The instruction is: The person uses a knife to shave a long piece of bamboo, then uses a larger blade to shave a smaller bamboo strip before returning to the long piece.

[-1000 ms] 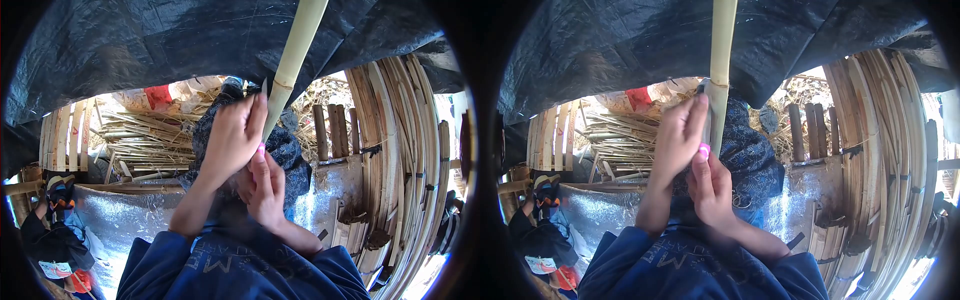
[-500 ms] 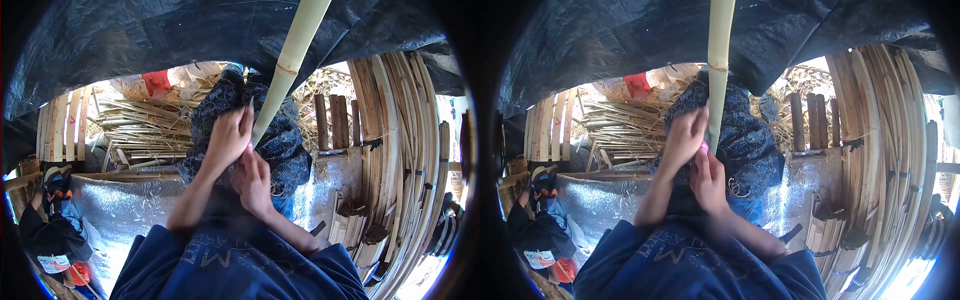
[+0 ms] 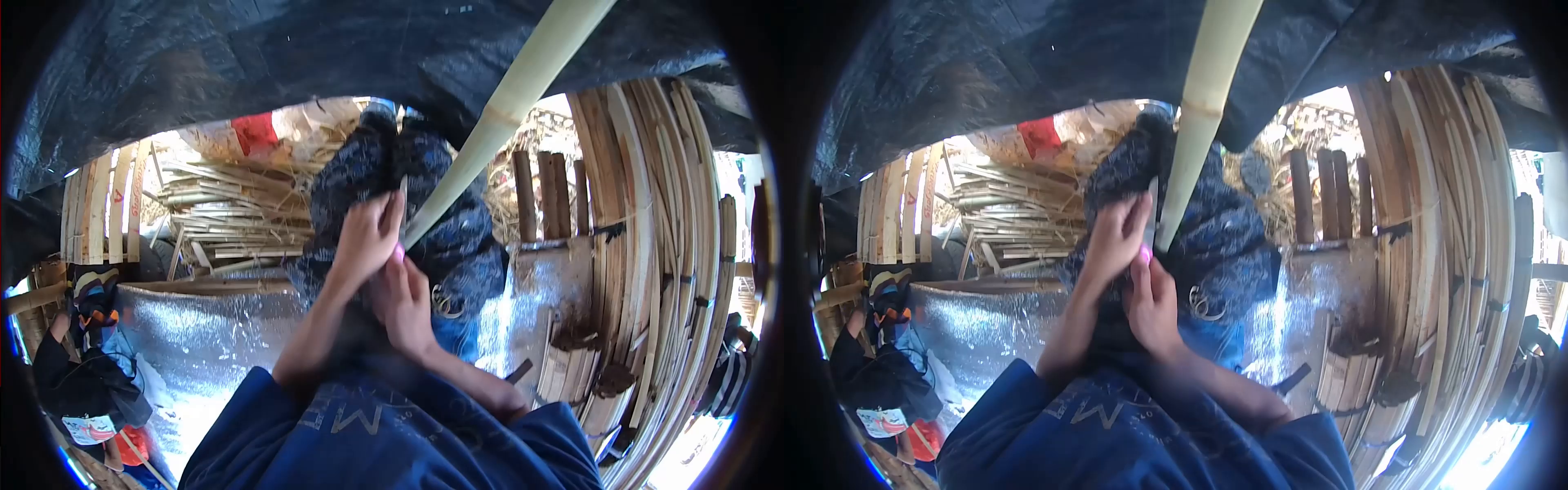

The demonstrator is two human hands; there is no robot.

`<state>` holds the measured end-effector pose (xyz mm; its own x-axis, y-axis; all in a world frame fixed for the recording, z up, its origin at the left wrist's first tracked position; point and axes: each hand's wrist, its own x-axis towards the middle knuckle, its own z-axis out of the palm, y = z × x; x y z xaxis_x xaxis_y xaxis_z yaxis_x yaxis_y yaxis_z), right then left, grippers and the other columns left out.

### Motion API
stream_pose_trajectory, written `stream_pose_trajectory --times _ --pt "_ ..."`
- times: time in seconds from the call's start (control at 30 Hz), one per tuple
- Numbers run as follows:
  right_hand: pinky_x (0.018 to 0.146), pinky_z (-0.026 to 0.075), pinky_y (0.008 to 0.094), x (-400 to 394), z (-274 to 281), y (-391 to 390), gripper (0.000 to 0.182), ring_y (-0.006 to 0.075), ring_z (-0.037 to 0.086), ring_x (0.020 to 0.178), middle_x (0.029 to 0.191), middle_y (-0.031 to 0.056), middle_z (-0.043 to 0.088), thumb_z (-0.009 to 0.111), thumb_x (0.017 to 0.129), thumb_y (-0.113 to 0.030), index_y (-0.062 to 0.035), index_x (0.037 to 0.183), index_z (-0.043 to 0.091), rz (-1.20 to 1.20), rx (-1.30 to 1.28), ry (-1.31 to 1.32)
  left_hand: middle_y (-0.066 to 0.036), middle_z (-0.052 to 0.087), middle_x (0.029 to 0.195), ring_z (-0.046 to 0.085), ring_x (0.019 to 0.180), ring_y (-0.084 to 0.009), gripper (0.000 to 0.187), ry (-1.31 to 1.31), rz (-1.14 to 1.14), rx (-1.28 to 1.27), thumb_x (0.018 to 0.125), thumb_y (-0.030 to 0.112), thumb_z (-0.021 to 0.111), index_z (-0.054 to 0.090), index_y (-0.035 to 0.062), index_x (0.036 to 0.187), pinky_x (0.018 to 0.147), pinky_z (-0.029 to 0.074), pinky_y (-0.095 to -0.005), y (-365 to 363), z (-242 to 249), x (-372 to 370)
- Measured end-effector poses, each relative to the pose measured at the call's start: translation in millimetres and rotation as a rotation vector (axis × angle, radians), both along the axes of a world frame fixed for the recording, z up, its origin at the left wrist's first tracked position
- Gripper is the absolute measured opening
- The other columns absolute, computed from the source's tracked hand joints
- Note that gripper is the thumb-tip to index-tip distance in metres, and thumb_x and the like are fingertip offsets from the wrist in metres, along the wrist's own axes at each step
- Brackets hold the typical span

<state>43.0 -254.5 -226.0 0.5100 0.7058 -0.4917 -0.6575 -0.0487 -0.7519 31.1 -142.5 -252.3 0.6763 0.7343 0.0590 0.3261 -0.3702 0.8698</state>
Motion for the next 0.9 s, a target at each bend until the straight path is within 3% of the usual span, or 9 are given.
stream_pose_trajectory --times 0.13,0.17,0.3,0.37,0.43,0.53,0.63,0.7,0.9 --pt "0.039 0.023 0.0195 8.5 50.8 5.2 0.029 0.0005 0.030 0.045 0.058 -0.0085 0.034 0.041 0.100 -0.033 -0.0093 0.085 0.047 0.013 0.133 0.091 0.001 0.038 0.052 0.033 0.051 -0.0066 0.036 -0.143 0.021 -0.005 0.095 0.025 0.052 0.052 -0.0010 0.071 0.046 0.027 -0.0284 8.4 66.9 6.4" --pt "0.039 0.022 0.0196 8.7 58.2 4.1 0.030 0.0007 0.030 0.045 0.058 -0.0083 0.034 0.041 0.100 -0.035 -0.0096 0.085 0.047 0.044 0.174 0.090 -0.011 0.047 0.051 0.049 0.044 -0.0250 0.035 -0.118 0.033 -0.020 0.094 0.023 0.050 0.049 0.0000 0.068 0.046 0.036 -0.0364 10.7 78.9 7.9" --pt "0.050 0.030 0.0213 55.9 75.3 -41.7 0.023 0.0026 0.038 0.057 0.066 -0.0072 0.042 0.046 0.098 -0.029 -0.0097 0.086 0.051 0.366 -0.044 -0.215 -0.001 0.050 0.066 0.044 0.062 -0.0087 0.041 -0.078 0.145 -0.152 0.097 0.038 0.042 0.056 0.0019 0.084 0.055 0.035 -0.0269 20.0 90.4 7.2" --pt "0.038 0.021 0.0223 81.8 47.2 -103.4 0.033 0.0045 0.032 0.044 0.054 -0.0029 0.038 0.052 0.093 -0.037 -0.0105 0.075 0.044 0.068 0.117 -0.605 -0.007 0.061 0.084 0.055 0.079 -0.0127 0.048 -0.248 0.070 -0.213 0.097 0.046 0.037 0.056 0.0025 0.102 0.066 0.044 -0.0273 -2.7 66.1 28.2" --pt "0.036 0.018 0.0230 128.0 45.6 -130.4 0.035 0.0040 0.027 0.041 0.053 -0.0031 0.035 0.048 0.096 -0.036 -0.0127 0.072 0.039 -0.080 0.296 -0.486 -0.015 0.062 0.068 0.065 0.063 -0.0203 0.040 -0.347 -0.148 -0.225 0.095 0.040 0.048 0.053 0.0003 0.100 0.055 0.048 -0.0333 -28.1 24.3 45.3" --pt "0.036 0.016 0.0229 158.6 36.4 -136.5 0.035 0.0048 0.022 0.041 0.053 -0.0044 0.029 0.040 0.100 -0.034 -0.0143 0.070 0.036 -0.355 0.041 -0.559 -0.015 0.060 0.063 0.064 0.054 -0.0249 0.027 -0.232 -0.206 -0.076 0.092 0.027 0.056 0.054 0.0013 0.099 0.047 0.045 -0.0326 -36.5 9.3 60.6" --pt "0.044 0.027 0.0241 164.0 22.4 -135.8 0.042 0.0071 0.036 0.045 0.050 -0.0020 0.038 0.037 0.100 -0.038 -0.0093 0.072 0.050 -0.447 -0.120 -0.554 -0.011 0.054 0.054 0.059 0.046 -0.0199 0.016 -0.319 -0.277 -0.032 0.090 0.017 0.060 0.056 0.0017 0.093 0.042 0.040 -0.0310 -41.7 7.3 64.8" --pt "0.049 0.037 0.0235 150.3 18.7 -117.9 0.039 0.0088 0.049 0.053 0.059 0.0003 0.048 0.041 0.099 -0.037 -0.0073 0.080 0.056 -0.479 -0.180 -0.580 -0.014 0.053 0.055 0.059 0.048 -0.0282 0.015 -0.307 -0.299 0.044 0.090 0.017 0.061 0.056 0.0027 0.092 0.043 0.041 -0.0339 -51.0 17.0 65.3" --pt "0.069 0.051 0.0327 150.3 54.7 -86.9 0.032 0.0176 0.063 0.080 0.086 0.0067 0.063 0.048 0.097 -0.035 -0.0048 0.093 0.058 -0.879 0.296 -0.393 -0.015 0.062 0.067 0.063 0.067 -0.0360 0.012 -0.274 -0.491 0.223 0.083 0.011 0.063 0.058 0.0058 0.092 0.055 0.048 -0.0417 -70.4 29.4 76.8"
